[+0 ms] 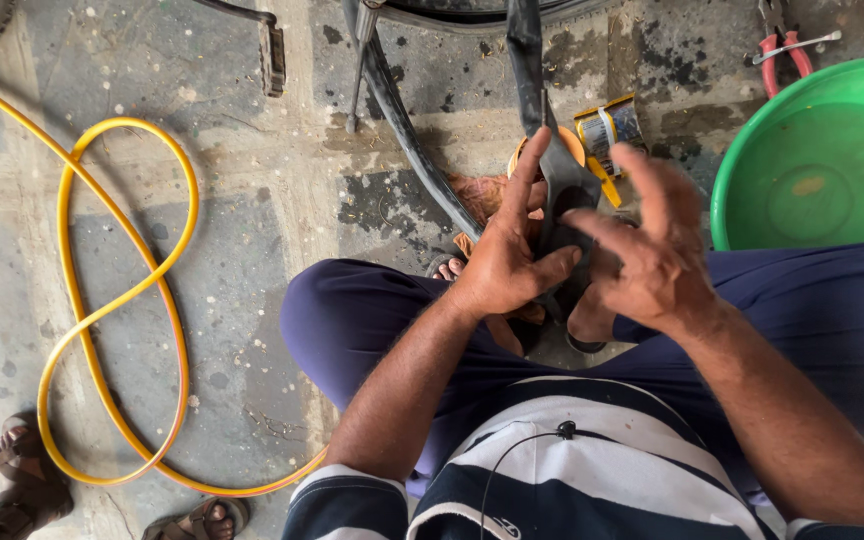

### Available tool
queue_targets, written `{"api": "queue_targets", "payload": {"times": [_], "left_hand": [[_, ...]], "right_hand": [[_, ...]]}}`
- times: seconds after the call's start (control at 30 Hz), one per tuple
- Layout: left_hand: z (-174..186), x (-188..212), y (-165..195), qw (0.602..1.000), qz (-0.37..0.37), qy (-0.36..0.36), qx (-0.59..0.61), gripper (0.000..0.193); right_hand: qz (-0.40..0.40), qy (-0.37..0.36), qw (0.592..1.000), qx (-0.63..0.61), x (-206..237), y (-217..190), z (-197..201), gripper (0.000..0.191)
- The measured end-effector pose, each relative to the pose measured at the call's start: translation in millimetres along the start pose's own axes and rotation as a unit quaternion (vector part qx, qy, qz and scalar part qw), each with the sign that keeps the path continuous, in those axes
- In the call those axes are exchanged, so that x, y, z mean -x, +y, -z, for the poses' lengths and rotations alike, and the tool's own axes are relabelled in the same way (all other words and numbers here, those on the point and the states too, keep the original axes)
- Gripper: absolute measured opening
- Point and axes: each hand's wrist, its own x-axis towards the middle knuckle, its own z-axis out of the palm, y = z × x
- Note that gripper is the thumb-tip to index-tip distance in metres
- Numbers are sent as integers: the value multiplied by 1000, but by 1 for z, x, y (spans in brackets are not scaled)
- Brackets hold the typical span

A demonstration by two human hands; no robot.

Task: The person sits on the floor and repairs a bicycle inner tube. They apply a substance from a small container, rub it in, and then use a metal tool to scrape and smooth the surface of the tube. Finally, they apply glue from a tube and place a patch over the treated area.

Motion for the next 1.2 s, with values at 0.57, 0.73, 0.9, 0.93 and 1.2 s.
{"api": "queue_targets", "payload": {"times": [0.57,0.73,0.9,0.93,1.2], "left_hand": [[-1,0,-1,999,15,2,29,113],[0,-1,-6,999,11,2,40,113],[0,-1,-6,1000,-5,-5,24,111],[0,-1,-6,999,7,-5,31,112],[0,-3,-9,991,25,-12,129,113]], "right_hand": [[36,22,999,-6,11,12,0,65],[37,43,998,4,6,7,2,51],[5,16,1000,-7,6,5,3,51],[5,27,1000,-9,7,7,3,50],[16,56,997,-58,12,20,-8,55]]}}
